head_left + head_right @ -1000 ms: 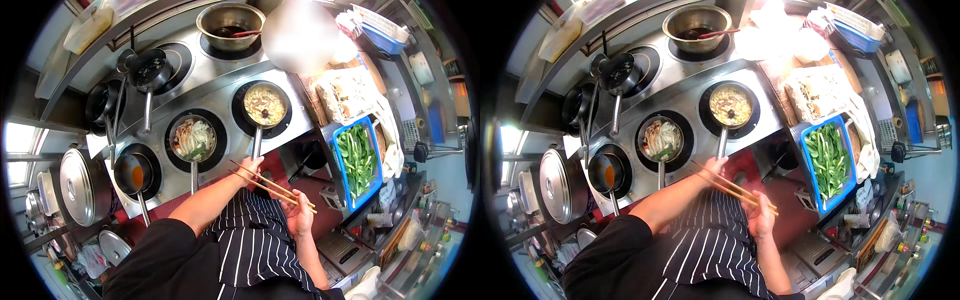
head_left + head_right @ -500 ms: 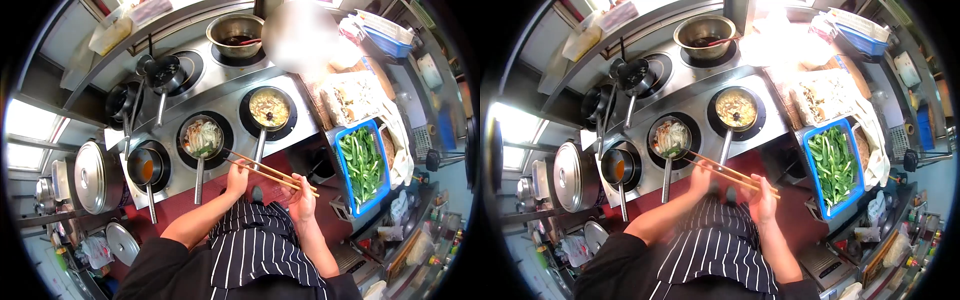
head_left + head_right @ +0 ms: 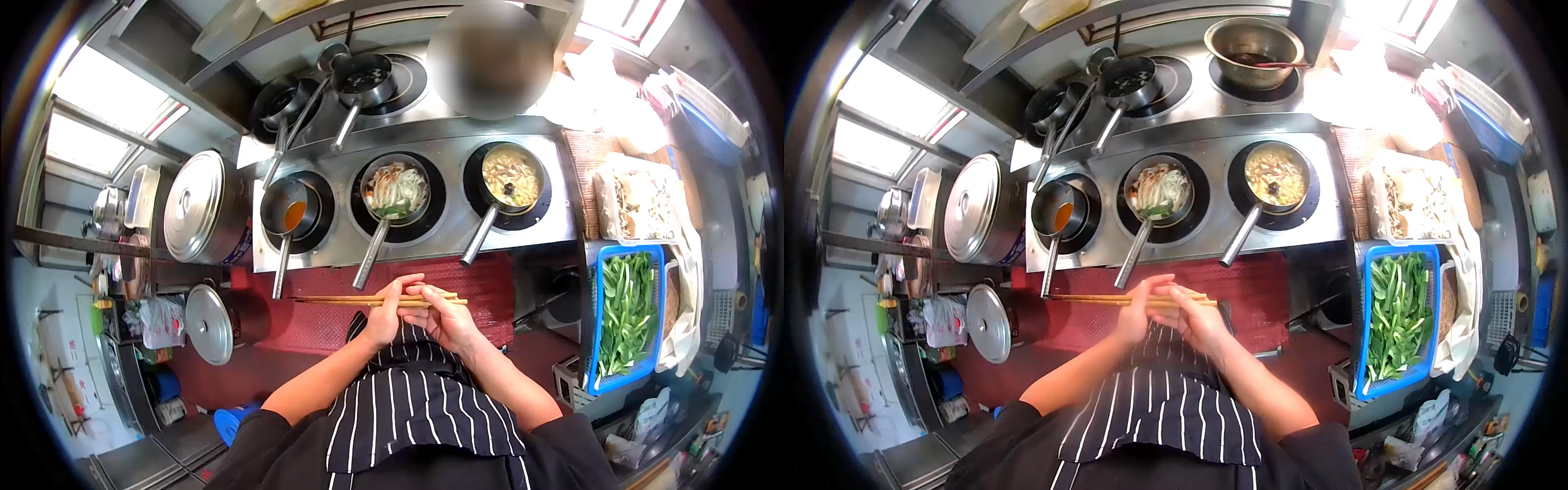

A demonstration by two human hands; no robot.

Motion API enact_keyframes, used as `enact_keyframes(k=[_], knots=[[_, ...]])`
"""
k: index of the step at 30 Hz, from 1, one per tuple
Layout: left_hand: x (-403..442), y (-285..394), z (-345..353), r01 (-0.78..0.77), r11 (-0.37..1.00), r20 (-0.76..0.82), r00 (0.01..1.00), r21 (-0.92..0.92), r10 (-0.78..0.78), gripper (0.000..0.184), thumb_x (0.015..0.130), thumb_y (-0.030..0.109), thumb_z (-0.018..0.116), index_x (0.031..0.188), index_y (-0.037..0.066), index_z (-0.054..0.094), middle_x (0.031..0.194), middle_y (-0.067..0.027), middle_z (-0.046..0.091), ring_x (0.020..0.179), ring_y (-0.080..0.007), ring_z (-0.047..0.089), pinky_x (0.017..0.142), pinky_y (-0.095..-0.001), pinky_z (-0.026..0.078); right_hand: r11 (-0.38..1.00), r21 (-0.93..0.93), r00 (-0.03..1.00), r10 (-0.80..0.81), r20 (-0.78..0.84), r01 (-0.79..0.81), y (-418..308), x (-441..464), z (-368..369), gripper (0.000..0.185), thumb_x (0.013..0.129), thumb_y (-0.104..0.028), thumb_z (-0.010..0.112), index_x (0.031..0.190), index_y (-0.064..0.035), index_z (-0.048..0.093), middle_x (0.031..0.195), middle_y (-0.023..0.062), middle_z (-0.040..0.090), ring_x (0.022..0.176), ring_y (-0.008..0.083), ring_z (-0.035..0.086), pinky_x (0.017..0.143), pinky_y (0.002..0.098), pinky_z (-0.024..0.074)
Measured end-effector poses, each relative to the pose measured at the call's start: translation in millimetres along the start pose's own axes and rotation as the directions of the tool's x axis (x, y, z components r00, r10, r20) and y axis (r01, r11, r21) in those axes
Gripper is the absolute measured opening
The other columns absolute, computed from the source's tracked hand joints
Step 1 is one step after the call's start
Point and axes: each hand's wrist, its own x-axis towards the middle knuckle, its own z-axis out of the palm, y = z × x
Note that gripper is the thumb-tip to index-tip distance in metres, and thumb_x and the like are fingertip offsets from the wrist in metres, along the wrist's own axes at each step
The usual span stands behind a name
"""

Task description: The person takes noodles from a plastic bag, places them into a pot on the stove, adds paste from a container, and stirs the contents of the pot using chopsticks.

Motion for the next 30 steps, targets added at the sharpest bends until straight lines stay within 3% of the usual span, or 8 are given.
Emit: enact_keyframes(k=[9, 13, 15, 17, 20, 23, 25, 30], knots=[[-13, 4, -80, -0.033, 0.996, -0.034, 0.999, -0.085, 0.03, 0.048, 0.106, 0.029, 0.026, 0.124, -0.002, 0.056, 0.112, -0.0123, 0.064, 0.103, -0.0174, 0.06, 0.093, -0.0297, 0.047, 0.996, -0.068, 0.992, 0.054, -0.112, -0.062, 54, 49, 34, 0.04, 0.1, -0.037, 0.049, 0.115, -0.0019, 0.061, 0.107, 0.0143, 0.067, 0.096, 0.0241, 0.068, 0.08, 0.0328, 0.0576], [-9, 17, -132, 0.001, 1.0, 0.078, 0.997, -0.002, -0.001, 0.05, 0.105, 0.03, 0.026, 0.123, -0.004, 0.057, 0.109, -0.014, 0.064, 0.103, -0.0214, 0.06, 0.095, -0.0349, 0.046, 0.988, 0.075, 0.964, -0.117, -0.239, 0.139, 92, 59, 40, 0.039, 0.1, -0.037, 0.048, 0.107, -0.0025, 0.063, 0.101, 0.0124, 0.068, 0.089, 0.0219, 0.068, 0.077, 0.0317, 0.0571], [-8, 15, -149, -0.055, 0.992, 0.196, 0.98, 0.114, 0.032, 0.049, 0.105, 0.03, 0.025, 0.123, -0.004, 0.057, 0.11, -0.0147, 0.064, 0.102, -0.0217, 0.06, 0.095, -0.0356, 0.046, 0.975, -0.01, 0.879, -0.204, -0.431, 0.222, 119, 54, 30, 0.036, 0.1, -0.037, 0.049, 0.098, -0.0039, 0.062, 0.09, 0.0102, 0.067, 0.078, 0.0193, 0.067, 0.07, 0.029, 0.0556], [-15, 17, -154, 0.062, 0.972, 0.273, 0.954, 0.225, -0.124, 0.049, 0.105, 0.031, 0.026, 0.124, -0.003, 0.057, 0.111, -0.0143, 0.064, 0.102, -0.0209, 0.06, 0.094, -0.0352, 0.046, 0.95, -0.231, 0.828, -0.3, -0.474, 0.212, 136, 34, 47, 0.034, 0.099, -0.037, 0.052, 0.086, -0.0074, 0.062, 0.069, 0.0012, 0.059, 0.057, 0.0105, 0.054, 0.051, 0.0227, 0.0411], [-24, -12, -156, 0.1, 0.978, 0.5, 0.847, 0.183, -0.18, 0.048, 0.104, 0.031, 0.028, 0.125, -0.002, 0.056, 0.115, -0.013, 0.063, 0.104, -0.0195, 0.059, 0.094, -0.0345, 0.046, 0.935, -0.291, 0.727, -0.344, -0.594, 0.205, 185, 13, 46, 0.035, 0.098, -0.038, 0.054, 0.079, -0.0104, 0.061, 0.065, -0.0044, 0.053, 0.053, 0.0058, 0.047, 0.048, 0.0208, 0.0353], [-43, -16, -142, 0.222, 0.958, 0.619, 0.731, 0.182, -0.287, 0.046, 0.104, 0.03, 0.03, 0.126, -0.002, 0.056, 0.115, -0.0125, 0.062, 0.106, -0.0194, 0.058, 0.095, -0.0339, 0.045, 0.892, -0.421, 0.671, -0.415, -0.614, 0.167, 221, -10, 45, 0.036, 0.098, -0.039, 0.054, 0.094, -0.0064, 0.069, 0.067, -0.0055, 0.055, 0.054, 0.0042, 0.045, 0.048, 0.0208, 0.0338], [-55, -27, -135, 0.198, 0.933, 0.676, 0.646, 0.3, -0.354, 0.045, 0.103, 0.03, 0.034, 0.128, -0.002, 0.055, 0.118, -0.0141, 0.062, 0.109, -0.021, 0.058, 0.098, -0.0346, 0.044, 0.859, -0.5, 0.661, -0.439, -0.609, 0.109, 237, -29, 48, 0.037, 0.098, -0.039, 0.054, 0.106, -0.0073, 0.07, 0.07, -0.006, 0.057, 0.055, 0.0036, 0.045, 0.049, 0.021, 0.035], [-107, -48, -100, 0.132, 0.833, 0.716, 0.45, 0.537, -0.533, 0.048, 0.102, 0.034, 0.036, 0.126, -0.003, 0.055, 0.117, -0.0155, 0.062, 0.111, -0.0226, 0.058, 0.099, -0.0359, 0.043, 0.729, -0.621, 0.493, -0.669, -0.556, 0.288, 286, -88, 31, 0.033, 0.099, -0.034, 0.053, 0.101, -0.0067, 0.071, 0.065, -0.0049, 0.055, 0.055, 0.005, 0.045, 0.049, 0.0248, 0.036]])
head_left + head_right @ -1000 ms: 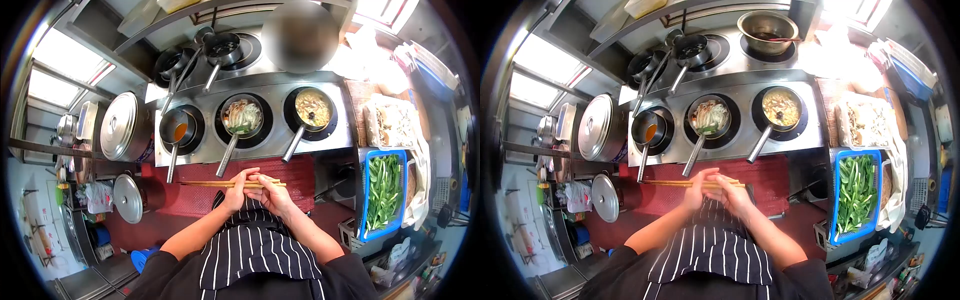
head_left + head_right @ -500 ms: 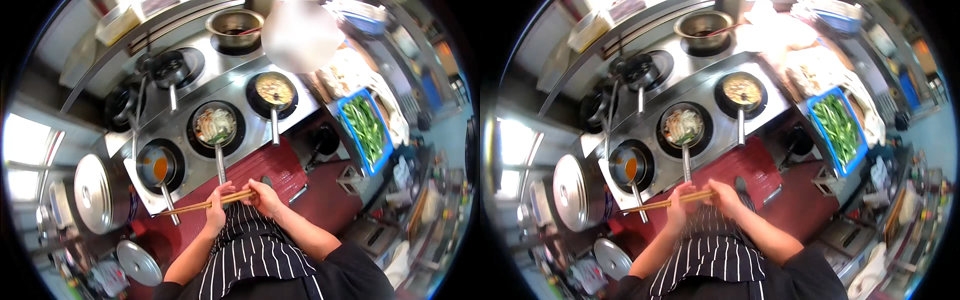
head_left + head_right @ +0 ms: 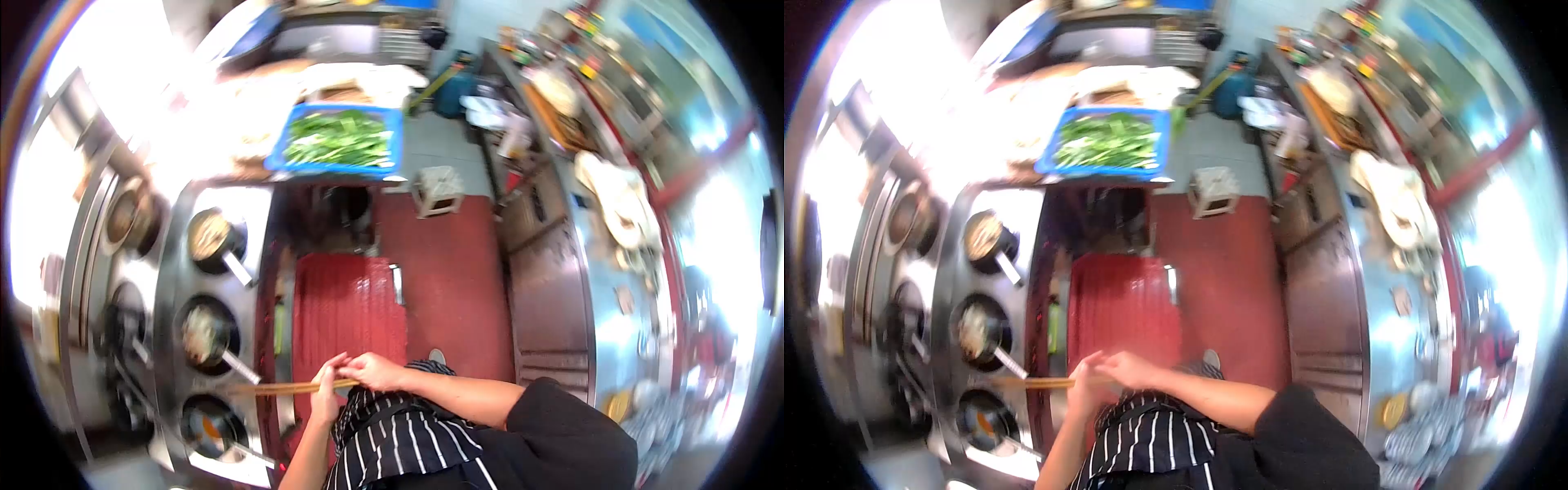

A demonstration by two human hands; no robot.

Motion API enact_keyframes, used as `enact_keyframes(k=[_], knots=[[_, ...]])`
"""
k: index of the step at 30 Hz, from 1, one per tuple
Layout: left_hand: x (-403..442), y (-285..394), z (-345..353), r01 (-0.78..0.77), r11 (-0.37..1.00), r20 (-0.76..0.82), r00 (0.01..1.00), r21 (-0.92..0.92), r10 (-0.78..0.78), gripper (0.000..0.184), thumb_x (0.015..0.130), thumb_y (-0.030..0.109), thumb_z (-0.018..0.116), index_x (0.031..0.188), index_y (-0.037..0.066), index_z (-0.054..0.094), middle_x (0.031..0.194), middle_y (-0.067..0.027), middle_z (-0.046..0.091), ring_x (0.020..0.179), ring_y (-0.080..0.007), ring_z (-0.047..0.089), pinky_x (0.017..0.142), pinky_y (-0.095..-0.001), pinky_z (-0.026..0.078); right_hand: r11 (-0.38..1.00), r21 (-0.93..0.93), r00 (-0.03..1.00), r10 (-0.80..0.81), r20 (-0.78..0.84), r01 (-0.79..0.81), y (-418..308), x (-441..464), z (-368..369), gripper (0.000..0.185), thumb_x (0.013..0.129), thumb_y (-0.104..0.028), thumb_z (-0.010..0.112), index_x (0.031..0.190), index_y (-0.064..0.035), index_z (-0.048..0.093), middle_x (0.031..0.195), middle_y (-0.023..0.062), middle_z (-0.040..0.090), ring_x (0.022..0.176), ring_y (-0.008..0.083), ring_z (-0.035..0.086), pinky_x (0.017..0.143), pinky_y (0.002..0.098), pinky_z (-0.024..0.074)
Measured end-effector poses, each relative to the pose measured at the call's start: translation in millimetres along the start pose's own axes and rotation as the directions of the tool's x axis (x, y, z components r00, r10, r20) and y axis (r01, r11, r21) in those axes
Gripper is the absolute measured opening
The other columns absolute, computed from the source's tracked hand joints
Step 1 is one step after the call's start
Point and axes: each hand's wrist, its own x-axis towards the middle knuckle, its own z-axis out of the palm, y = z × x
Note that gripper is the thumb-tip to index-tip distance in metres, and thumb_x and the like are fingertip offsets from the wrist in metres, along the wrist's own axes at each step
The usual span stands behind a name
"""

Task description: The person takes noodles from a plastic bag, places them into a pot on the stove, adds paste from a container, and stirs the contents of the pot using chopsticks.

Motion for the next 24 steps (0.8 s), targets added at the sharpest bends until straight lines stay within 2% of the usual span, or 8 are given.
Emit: enact_keyframes(k=[4, 6, 7, 10, 14, 18, 20, 24], knots=[[19, -24, 83, 0.016, 0.99, 0.093, 0.995, 0.143, -0.029, 0.049, 0.102, 0.035, 0.036, 0.127, -0.003, 0.053, 0.116, -0.0153, 0.062, 0.105, -0.0224, 0.061, 0.096, -0.0367, 0.046, 0.999, 0.048, 0.997, 0.024, -0.078, -0.021, 23, -71, -77, 0.03, 0.095, -0.032, 0.058, 0.097, -0.0038, 0.067, 0.069, -0.0007, 0.06, 0.058, 0.0081, 0.051, 0.051, 0.0273, 0.0406], [27, -36, 140, 0.155, 0.983, 0.003, 0.988, -0.099, -0.156, 0.048, 0.102, 0.035, 0.036, 0.131, 0.0, 0.05, 0.104, -0.0146, 0.065, 0.096, -0.0236, 0.063, 0.089, -0.0388, 0.049, 0.996, 0.025, 0.987, -0.076, -0.138, 0.08, 59, -113, -125, 0.029, 0.093, -0.031, 0.061, 0.101, -0.0042, 0.066, 0.074, 0.0018, 0.062, 0.062, 0.0103, 0.055, 0.055, 0.0284, 0.0437], [30, -49, 161, 0.171, 0.983, 0.027, 0.985, -0.064, -0.17, 0.048, 0.102, 0.035, 0.036, 0.131, 0.0, 0.05, 0.104, -0.0146, 0.065, 0.096, -0.0236, 0.063, 0.089, -0.0388, 0.049, 0.986, -0.026, 0.974, -0.165, -0.158, 0.163, 84, -133, -149, 0.031, 0.09, -0.031, 0.063, 0.106, -0.0046, 0.064, 0.079, 0.0042, 0.065, 0.067, 0.0125, 0.059, 0.058, 0.0294, 0.0469], [47, -87, 224, 0.307, 0.95, -0.03, 0.951, -0.054, -0.308, 0.045, 0.101, 0.035, 0.036, 0.13, 0.003, 0.049, 0.068, -0.0091, 0.059, 0.073, -0.0249, 0.063, 0.078, -0.0397, 0.052, 0.984, -0.123, 0.951, 0.09, -0.297, -0.131, 178, -198, -213, 0.043, 0.086, -0.031, 0.065, 0.123, -0.0086, 0.06, 0.107, 0.0143, 0.069, 0.094, 0.0239, 0.067, 0.081, 0.0359, 0.0524], [67, -125, 294, 0.452, 0.889, 0.013, 0.891, 0.072, -0.453, 0.044, 0.102, 0.034, 0.036, 0.127, 0.002, 0.051, 0.055, -0.0028, 0.041, 0.059, -0.0222, 0.055, 0.073, -0.0411, 0.051, 0.851, -0.273, 0.888, 0.387, -0.248, -0.448, 280, -294, -255, 0.052, 0.09, -0.05, 0.051, 0.113, -0.0057, 0.066, 0.12, 0.019, 0.063, 0.111, 0.0344, 0.06, 0.094, 0.0435, 0.0464], [92, -132, 362, 0.527, 0.844, 0.035, 0.846, 0.094, -0.532, 0.042, 0.101, 0.038, 0.037, 0.117, 0.003, 0.055, 0.053, -0.001, 0.036, 0.05, -0.017, 0.039, 0.064, -0.0392, 0.045, 0.852, 0.002, 0.839, 0.516, -0.176, -0.523, 374, -336, -239, 0.069, 0.092, -0.055, 0.043, 0.12, 0.005, 0.061, 0.13, 0.0253, 0.055, 0.124, 0.038, 0.051, 0.105, 0.043, 0.0382], [111, -136, 391, 0.551, 0.826, 0.066, 0.826, 0.123, -0.561, 0.042, 0.101, 0.038, 0.036, 0.114, 0.003, 0.055, 0.052, -0.0005, 0.035, 0.05, -0.0162, 0.038, 0.064, -0.0387, 0.045, 0.784, 0.184, 0.756, 0.621, -0.207, -0.593, 374, -353, -237, 0.071, 0.093, -0.058, 0.039, 0.13, 0.0011, 0.055, 0.141, 0.0228, 0.046, 0.133, 0.0364, 0.041, 0.11, 0.042, 0.0316], [165, -155, 446, 0.582, 0.792, 0.129, 0.785, 0.182, -0.606, 0.042, 0.101, 0.039, 0.035, 0.108, 0.003, 0.056, 0.051, 0.0004, 0.031, 0.049, -0.0142, 0.034, 0.062, -0.038, 0.044, 0.749, 0.25, 0.69, 0.662, -0.293, -0.613, 383, -371, -268, 0.06, 0.094, -0.054, 0.042, 0.131, -0.0094, 0.058, 0.14, 0.016, 0.051, 0.13, 0.0313, 0.046, 0.11, 0.0398, 0.0329]])
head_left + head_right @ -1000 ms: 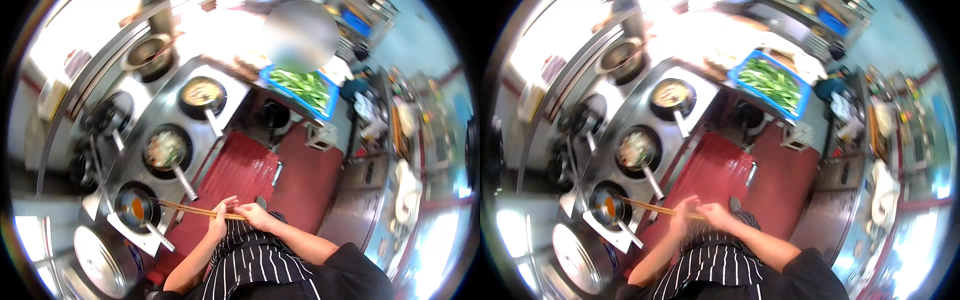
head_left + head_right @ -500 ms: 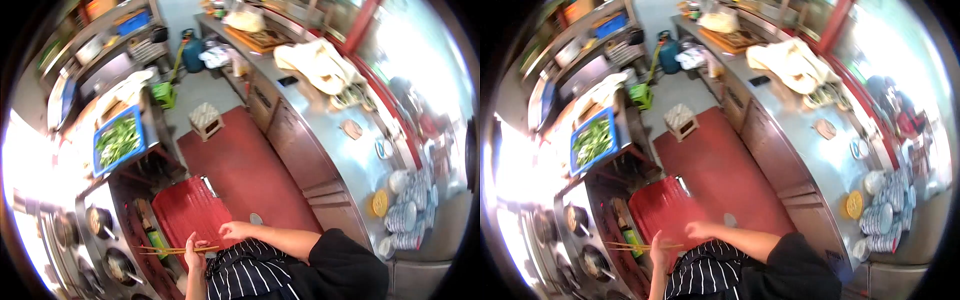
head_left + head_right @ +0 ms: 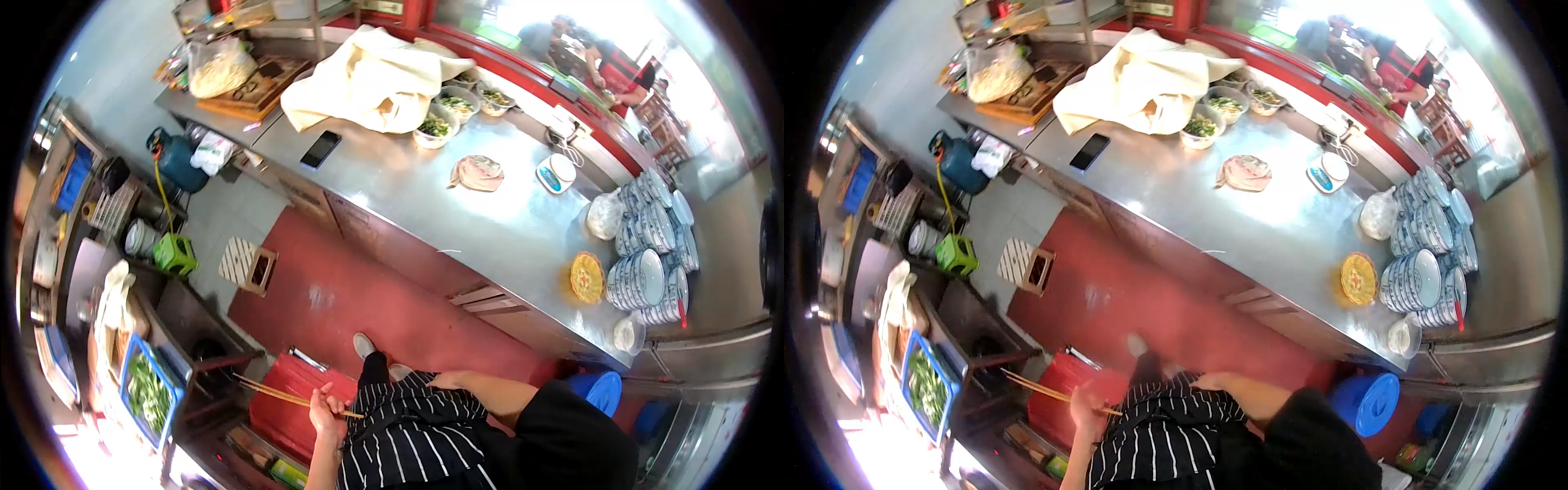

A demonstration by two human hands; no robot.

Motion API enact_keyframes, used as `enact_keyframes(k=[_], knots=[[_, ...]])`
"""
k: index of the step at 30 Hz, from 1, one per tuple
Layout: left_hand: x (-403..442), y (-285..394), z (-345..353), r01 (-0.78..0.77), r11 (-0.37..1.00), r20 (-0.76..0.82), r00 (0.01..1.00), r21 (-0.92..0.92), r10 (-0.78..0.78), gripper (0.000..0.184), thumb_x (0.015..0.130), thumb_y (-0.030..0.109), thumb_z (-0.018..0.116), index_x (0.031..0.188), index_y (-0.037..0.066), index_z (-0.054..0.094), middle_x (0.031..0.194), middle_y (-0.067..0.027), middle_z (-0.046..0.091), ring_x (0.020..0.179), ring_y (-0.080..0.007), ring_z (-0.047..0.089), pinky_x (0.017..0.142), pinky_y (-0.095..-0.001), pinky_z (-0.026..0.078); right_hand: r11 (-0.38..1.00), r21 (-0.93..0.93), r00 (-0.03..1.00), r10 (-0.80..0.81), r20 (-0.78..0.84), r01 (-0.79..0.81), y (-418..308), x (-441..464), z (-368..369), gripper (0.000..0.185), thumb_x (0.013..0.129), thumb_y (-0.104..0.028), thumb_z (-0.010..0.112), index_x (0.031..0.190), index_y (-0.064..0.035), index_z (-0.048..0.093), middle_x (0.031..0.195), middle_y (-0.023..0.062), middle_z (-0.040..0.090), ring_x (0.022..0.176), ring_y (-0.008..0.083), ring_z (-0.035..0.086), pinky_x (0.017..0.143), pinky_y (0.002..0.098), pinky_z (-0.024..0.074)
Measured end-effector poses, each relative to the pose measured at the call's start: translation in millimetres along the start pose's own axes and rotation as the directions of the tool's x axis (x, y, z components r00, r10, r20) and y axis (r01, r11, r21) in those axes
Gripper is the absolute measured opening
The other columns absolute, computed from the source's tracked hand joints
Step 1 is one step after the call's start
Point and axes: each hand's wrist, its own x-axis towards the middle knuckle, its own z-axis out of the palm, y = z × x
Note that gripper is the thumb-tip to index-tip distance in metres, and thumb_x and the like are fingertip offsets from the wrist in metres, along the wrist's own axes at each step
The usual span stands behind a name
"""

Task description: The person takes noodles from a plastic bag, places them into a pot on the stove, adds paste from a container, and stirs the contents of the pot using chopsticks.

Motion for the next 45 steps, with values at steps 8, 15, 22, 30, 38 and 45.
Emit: enact_keyframes(k=[8, 15, 22, 30, 38, 45], knots=[[96, 66, 107, 0.067, 0.992, 0.129, 0.988, 0.106, -0.081, 0.041, 0.102, 0.039, 0.035, 0.103, 0.004, 0.056, 0.05, 0.0009, 0.03, 0.048, -0.0133, 0.033, 0.064, -0.0371, 0.044, 0.882, 0.387, 0.821, 0.0, -0.571, 0.27, -37, -41, -144, 0.041, 0.092, -0.034, 0.06, 0.122, -0.0063, 0.062, 0.117, 0.0108, 0.065, 0.107, 0.0212, 0.06, 0.095, 0.0342, 0.0458], [127, 90, 173, 0.057, 0.974, 0.227, 0.968, 0.221, -0.108, 0.043, 0.102, 0.041, 0.035, 0.107, 0.004, 0.056, 0.05, 0.0003, 0.03, 0.047, -0.0136, 0.033, 0.062, -0.0383, 0.045, 0.558, 0.487, 0.404, 0.275, -0.872, 0.672, -2, -85, -299, 0.042, 0.093, -0.027, 0.061, 0.127, -0.0029, 0.054, 0.11, 0.0119, 0.065, 0.099, 0.0186, 0.06, 0.085, 0.0317, 0.0484], [146, 84, 247, 0.007, 0.992, -0.005, 1.0, 0.128, -0.006, 0.043, 0.101, 0.042, 0.034, 0.105, 0.004, 0.056, 0.051, 0.0002, 0.026, 0.045, -0.0137, 0.028, 0.06, -0.0371, 0.042, 0.521, 0.446, 0.24, 0.415, -0.877, 0.728, 82, -84, -501, 0.047, 0.092, -0.029, 0.06, 0.129, -0.0018, 0.052, 0.107, 0.0139, 0.066, 0.097, 0.0214, 0.061, 0.085, 0.0321, 0.048], [148, 62, 307, -0.024, 0.998, -0.048, 0.998, 0.064, 0.027, 0.043, 0.099, 0.042, 0.042, 0.112, 0.005, 0.06, 0.061, -0.0018, 0.046, 0.059, -0.0218, 0.052, 0.05, -0.0401, 0.042, 0.139, 0.613, 0.438, 0.58, -0.687, 0.778, 136, -89, -703, 0.073, 0.088, -0.039, 0.062, 0.146, -0.0075, 0.03, 0.115, 0.0132, 0.057, 0.098, 0.0243, 0.057, 0.08, 0.0403, 0.0514], [172, 54, 295, -0.015, 0.977, 0.026, 1.0, 0.215, 0.009, 0.051, 0.098, 0.054, 0.026, 0.114, 0.015, 0.055, 0.067, -0.0102, 0.057, 0.061, -0.0335, 0.058, 0.05, -0.0477, 0.045, -0.011, 0.595, 0.472, 0.619, -0.627, 0.804, 173, -74, -817, 0.052, 0.091, -0.043, 0.056, 0.129, -0.0095, 0.042, 0.094, 0.0113, 0.061, 0.069, 0.0176, 0.059, 0.06, 0.0334, 0.0528], [173, 58, 291, 0.121, 0.981, 0.098, 0.986, 0.154, -0.137, 0.061, 0.097, 0.059, 0.025, 0.114, 0.008, 0.054, 0.076, -0.0157, 0.064, 0.064, -0.0358, 0.062, 0.053, -0.0471, 0.05, -0.167, 0.532, 0.509, 0.616, -0.601, 0.83, 195, -51, -835, 0.028, 0.094, -0.028, 0.048, 0.112, -0.0072, 0.046, 0.083, 0.0113, 0.061, 0.056, 0.0167, 0.058, 0.05, 0.0303, 0.0519]])
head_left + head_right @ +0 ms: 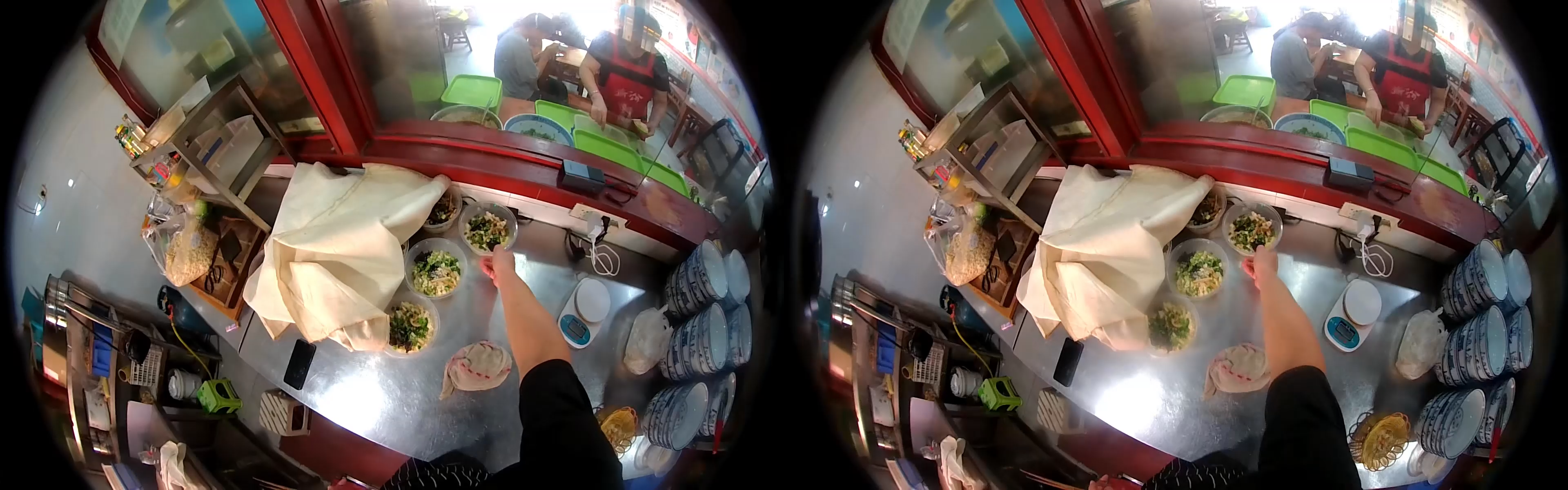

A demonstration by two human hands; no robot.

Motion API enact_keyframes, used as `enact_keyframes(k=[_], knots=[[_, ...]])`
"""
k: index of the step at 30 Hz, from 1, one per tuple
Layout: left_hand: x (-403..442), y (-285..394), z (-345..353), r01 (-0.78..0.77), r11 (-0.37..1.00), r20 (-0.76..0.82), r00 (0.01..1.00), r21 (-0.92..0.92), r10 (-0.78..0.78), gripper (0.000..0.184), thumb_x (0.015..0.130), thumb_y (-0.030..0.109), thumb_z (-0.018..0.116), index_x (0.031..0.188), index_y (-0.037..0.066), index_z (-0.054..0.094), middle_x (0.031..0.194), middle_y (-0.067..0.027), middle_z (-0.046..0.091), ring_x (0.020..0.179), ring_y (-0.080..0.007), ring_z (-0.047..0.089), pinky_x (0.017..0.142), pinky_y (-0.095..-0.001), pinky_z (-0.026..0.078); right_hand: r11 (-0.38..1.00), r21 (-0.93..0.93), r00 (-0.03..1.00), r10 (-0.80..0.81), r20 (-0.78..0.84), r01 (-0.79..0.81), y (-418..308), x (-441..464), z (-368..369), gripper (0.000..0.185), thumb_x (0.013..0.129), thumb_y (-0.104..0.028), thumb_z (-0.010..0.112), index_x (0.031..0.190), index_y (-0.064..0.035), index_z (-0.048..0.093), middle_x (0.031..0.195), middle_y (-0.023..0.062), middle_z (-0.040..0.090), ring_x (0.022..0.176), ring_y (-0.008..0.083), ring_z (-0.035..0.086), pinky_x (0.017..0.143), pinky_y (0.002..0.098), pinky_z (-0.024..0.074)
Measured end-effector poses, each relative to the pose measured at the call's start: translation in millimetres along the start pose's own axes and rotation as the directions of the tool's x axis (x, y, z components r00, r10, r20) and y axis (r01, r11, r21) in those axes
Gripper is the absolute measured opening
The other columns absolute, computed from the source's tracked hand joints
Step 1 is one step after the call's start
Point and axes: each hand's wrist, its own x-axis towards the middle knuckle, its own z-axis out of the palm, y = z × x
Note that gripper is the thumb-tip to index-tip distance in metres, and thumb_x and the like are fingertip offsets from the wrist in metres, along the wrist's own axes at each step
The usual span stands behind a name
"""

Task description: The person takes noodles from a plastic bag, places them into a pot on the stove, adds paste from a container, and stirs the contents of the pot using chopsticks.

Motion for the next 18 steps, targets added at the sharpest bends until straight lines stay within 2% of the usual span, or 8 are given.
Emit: enact_keyframes(k=[3, 6, 9, 11, 14, 15, 16, 18], knots=[[-3, -4, -6, -0.023, 0.995, -0.084, 0.996, 0.098, 0.031, 0.061, 0.097, 0.058, 0.026, 0.118, 0.008, 0.053, 0.072, -0.0139, 0.062, 0.063, -0.0352, 0.061, 0.053, -0.0473, 0.05, 0.999, 0.048, 1.0, 0.009, 0.016, -0.01, 1, -9, -25, 0.024, 0.093, -0.023, 0.044, 0.11, -0.006, 0.047, 0.08, 0.0111, 0.061, 0.057, 0.0183, 0.059, 0.05, 0.0308, 0.0522], [-10, -9, -1, -0.068, 0.995, -0.09, 0.994, -0.067, 0.062, 0.061, 0.096, 0.059, 0.028, 0.122, 0.008, 0.051, 0.069, -0.0119, 0.059, 0.059, -0.0347, 0.06, 0.053, -0.0476, 0.049, 1.0, 0.022, 1.0, -0.003, 0.013, 0.003, 14, -32, -57, 0.022, 0.093, -0.019, 0.04, 0.109, -0.0062, 0.048, 0.078, 0.0123, 0.06, 0.059, 0.0201, 0.059, 0.048, 0.0295, 0.0515], [-35, -1, 30, -0.089, 0.995, -0.158, 0.984, -0.038, 0.082, 0.055, 0.097, 0.054, 0.035, 0.125, 0.009, 0.051, 0.061, -0.0065, 0.048, 0.062, -0.03, 0.055, 0.053, -0.0489, 0.048, 1.0, 0.014, 0.996, -0.015, -0.085, 0.017, 21, -79, -96, 0.021, 0.093, -0.017, 0.039, 0.108, -0.0058, 0.048, 0.077, 0.014, 0.06, 0.056, 0.0207, 0.058, 0.045, 0.0285, 0.0504], [-43, -2, 29, -0.099, 0.988, -0.221, 0.973, -0.121, 0.07, 0.048, 0.096, 0.048, 0.045, 0.128, 0.013, 0.05, 0.058, -0.0032, 0.039, 0.069, -0.0261, 0.05, 0.052, -0.0531, 0.046, 0.98, -0.07, 0.981, -0.181, 0.064, 0.185, 38, -101, -135, 0.024, 0.094, -0.018, 0.04, 0.112, -0.0044, 0.049, 0.075, 0.0137, 0.061, 0.052, 0.0198, 0.058, 0.044, 0.0291, 0.0506], [-43, -7, 18, -0.149, 0.986, -0.236, 0.964, -0.079, 0.127, 0.046, 0.092, 0.048, 0.055, 0.124, 0.014, 0.054, 0.059, -0.0044, 0.042, 0.071, -0.0267, 0.052, 0.058, -0.0598, 0.048, 0.918, -0.259, 0.952, -0.304, 0.024, 0.3, 39, -189, -143, 0.035, 0.095, -0.019, 0.043, 0.128, -0.0054, 0.046, 0.072, 0.0127, 0.062, 0.049, 0.0189, 0.059, 0.043, 0.0302, 0.0509], [-36, -12, 16, -0.359, 0.925, -0.314, 0.87, 0.129, 0.381, 0.044, 0.101, 0.038, 0.039, 0.124, 0.004, 0.05, 0.058, -0.0023, 0.034, 0.05, -0.0166, 0.035, 0.062, -0.0417, 0.046, 0.91, -0.272, 0.949, -0.314, 0.035, 0.311, 44, -212, -146, 0.035, 0.095, -0.019, 0.043, 0.128, -0.0054, 0.046, 0.072, 0.0127, 0.062, 0.049, 0.0189, 0.059, 0.043, 0.0302, 0.0509], [-34, -13, 8, -0.36, 0.927, -0.315, 0.872, 0.109, 0.375, 0.044, 0.101, 0.038, 0.039, 0.124, 0.004, 0.05, 0.058, -0.0023, 0.034, 0.05, -0.0166, 0.035, 0.062, -0.0417, 0.046, 0.89, -0.325, 0.945, -0.271, 0.184, 0.319, 50, -235, -146, 0.042, 0.096, -0.02, 0.045, 0.136, -0.0088, 0.041, 0.072, 0.0125, 0.063, 0.05, 0.0185, 0.06, 0.043, 0.0309, 0.051], [-42, -12, -10, -0.434, 0.879, -0.072, 0.888, 0.197, 0.455, 0.042, 0.099, 0.041, 0.041, 0.124, 0.009, 0.052, 0.058, -0.0045, 0.037, 0.051, -0.0177, 0.04, 0.07, -0.0508, 0.05, 0.799, -0.477, 0.901, -0.177, 0.395, 0.366, 54, -307, -125, 0.052, 0.096, -0.02, 0.048, 0.146, -0.0143, 0.034, 0.073, 0.014, 0.064, 0.055, 0.0192, 0.064, 0.046, 0.0327, 0.0531]])
